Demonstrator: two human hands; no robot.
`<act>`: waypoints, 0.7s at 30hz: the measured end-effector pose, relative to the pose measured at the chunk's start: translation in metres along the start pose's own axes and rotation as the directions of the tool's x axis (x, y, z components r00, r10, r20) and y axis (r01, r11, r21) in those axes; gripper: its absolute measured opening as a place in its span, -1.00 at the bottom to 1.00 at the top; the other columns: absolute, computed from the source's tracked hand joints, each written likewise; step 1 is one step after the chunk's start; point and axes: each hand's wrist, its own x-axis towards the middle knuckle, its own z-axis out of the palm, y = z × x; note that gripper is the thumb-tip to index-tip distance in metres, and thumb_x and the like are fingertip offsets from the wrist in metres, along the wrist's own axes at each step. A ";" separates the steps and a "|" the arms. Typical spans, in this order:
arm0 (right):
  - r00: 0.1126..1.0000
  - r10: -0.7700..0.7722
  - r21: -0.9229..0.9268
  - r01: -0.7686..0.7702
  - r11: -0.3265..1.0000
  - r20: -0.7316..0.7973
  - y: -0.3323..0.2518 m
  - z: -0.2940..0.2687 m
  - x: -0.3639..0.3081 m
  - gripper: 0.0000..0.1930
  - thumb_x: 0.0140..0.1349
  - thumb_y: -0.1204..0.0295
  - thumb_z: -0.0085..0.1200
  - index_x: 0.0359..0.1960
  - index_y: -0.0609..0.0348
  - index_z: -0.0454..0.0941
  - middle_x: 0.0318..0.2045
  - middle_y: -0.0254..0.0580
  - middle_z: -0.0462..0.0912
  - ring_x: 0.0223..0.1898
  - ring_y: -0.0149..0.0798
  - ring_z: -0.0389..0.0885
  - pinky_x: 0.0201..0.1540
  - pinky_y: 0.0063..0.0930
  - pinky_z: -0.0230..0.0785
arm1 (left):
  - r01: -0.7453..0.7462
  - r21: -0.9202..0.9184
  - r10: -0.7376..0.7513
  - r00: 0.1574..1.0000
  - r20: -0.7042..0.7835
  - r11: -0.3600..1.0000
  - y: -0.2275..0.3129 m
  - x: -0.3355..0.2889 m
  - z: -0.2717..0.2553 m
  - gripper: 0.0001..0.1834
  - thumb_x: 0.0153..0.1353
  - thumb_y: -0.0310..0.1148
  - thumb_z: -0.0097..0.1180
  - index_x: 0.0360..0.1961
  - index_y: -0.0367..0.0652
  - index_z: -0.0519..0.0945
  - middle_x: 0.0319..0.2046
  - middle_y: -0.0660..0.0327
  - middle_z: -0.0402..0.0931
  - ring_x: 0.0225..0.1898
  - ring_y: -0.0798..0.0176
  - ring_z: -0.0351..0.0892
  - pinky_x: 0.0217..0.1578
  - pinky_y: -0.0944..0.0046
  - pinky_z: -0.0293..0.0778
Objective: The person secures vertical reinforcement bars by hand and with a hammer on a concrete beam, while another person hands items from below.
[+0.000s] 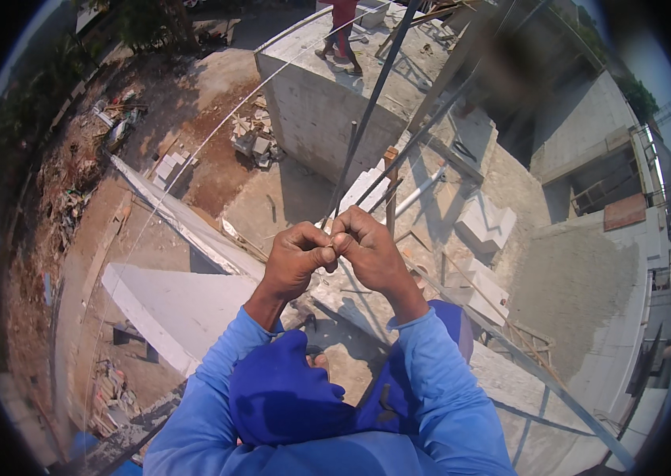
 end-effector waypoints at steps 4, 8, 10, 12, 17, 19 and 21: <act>0.999 -0.010 -0.029 0.009 1.000 -0.042 0.014 -0.002 0.001 -0.66 0.31 0.16 0.19 -0.26 0.22 0.46 -0.40 -0.38 0.44 -0.35 -0.49 0.46 -0.30 -0.60 0.33 | 0.070 -0.049 -0.071 0.997 -0.032 0.996 -0.004 -0.001 -0.001 -0.80 0.14 -0.44 0.38 -0.32 -0.24 0.57 -0.52 0.19 0.56 -0.55 0.38 0.51 -0.56 0.39 0.42; 0.999 -0.015 -0.108 0.010 0.994 -0.039 0.025 -0.001 0.003 -0.69 0.31 0.19 0.20 -0.31 0.22 0.50 -0.38 -0.39 0.45 -0.35 -0.50 0.45 -0.31 -0.60 0.33 | 0.133 -0.146 -0.138 0.990 -0.029 0.980 0.002 -0.007 -0.002 -0.80 0.14 -0.48 0.37 -0.27 -0.24 0.58 -0.52 0.24 0.51 -0.61 0.46 0.39 -0.63 0.46 0.25; 0.999 -0.006 -0.191 -0.001 0.982 -0.037 0.019 0.005 0.005 -0.73 0.30 0.24 0.22 -0.34 0.22 0.53 -0.38 -0.39 0.44 -0.36 -0.49 0.44 -0.31 -0.59 0.33 | 0.141 -0.188 -0.150 0.988 -0.035 0.972 0.000 -0.011 -0.008 -0.79 0.15 -0.46 0.36 -0.25 -0.23 0.58 -0.51 0.25 0.50 -0.61 0.49 0.34 -0.64 0.47 0.18; 1.000 0.003 -0.241 -0.010 0.970 -0.027 0.014 0.013 0.007 -0.77 0.27 0.30 0.24 -0.35 0.21 0.54 -0.38 -0.39 0.42 -0.36 -0.48 0.44 -0.32 -0.58 0.33 | 0.149 -0.246 -0.164 0.985 -0.044 0.958 -0.002 -0.018 -0.015 -0.80 0.18 -0.42 0.34 -0.25 -0.23 0.57 -0.49 0.25 0.50 -0.60 0.49 0.34 -0.65 0.47 0.17; 0.999 -0.019 -0.376 0.033 0.926 0.039 0.021 0.021 0.015 -0.86 0.13 0.48 0.28 -0.34 0.20 0.56 -0.42 -0.37 0.39 -0.43 -0.48 0.38 -0.40 -0.54 0.26 | 0.159 -0.278 -0.188 0.979 -0.081 0.947 -0.010 -0.030 -0.030 -0.81 0.22 -0.36 0.31 -0.27 -0.21 0.57 -0.49 0.21 0.51 -0.58 0.44 0.38 -0.61 0.45 0.24; 0.999 0.007 -0.408 0.010 0.913 0.038 0.020 0.025 0.017 -0.86 0.10 0.50 0.28 -0.34 0.20 0.56 -0.42 -0.37 0.40 -0.46 -0.49 0.34 -0.42 -0.53 0.23 | 0.135 -0.287 -0.171 0.980 -0.105 0.948 -0.013 -0.035 -0.034 -0.81 0.22 -0.36 0.31 -0.28 -0.21 0.56 -0.49 0.20 0.53 -0.57 0.42 0.40 -0.58 0.43 0.29; 0.999 0.049 -0.427 -0.044 0.903 0.001 0.018 0.029 0.018 -0.85 0.08 0.51 0.28 -0.34 0.19 0.56 -0.42 -0.38 0.41 -0.48 -0.50 0.30 -0.44 -0.52 0.20 | 0.121 -0.293 -0.150 0.986 -0.079 0.948 -0.018 -0.038 -0.041 -0.82 0.23 -0.36 0.29 -0.28 -0.20 0.56 -0.48 0.18 0.54 -0.55 0.37 0.44 -0.55 0.40 0.34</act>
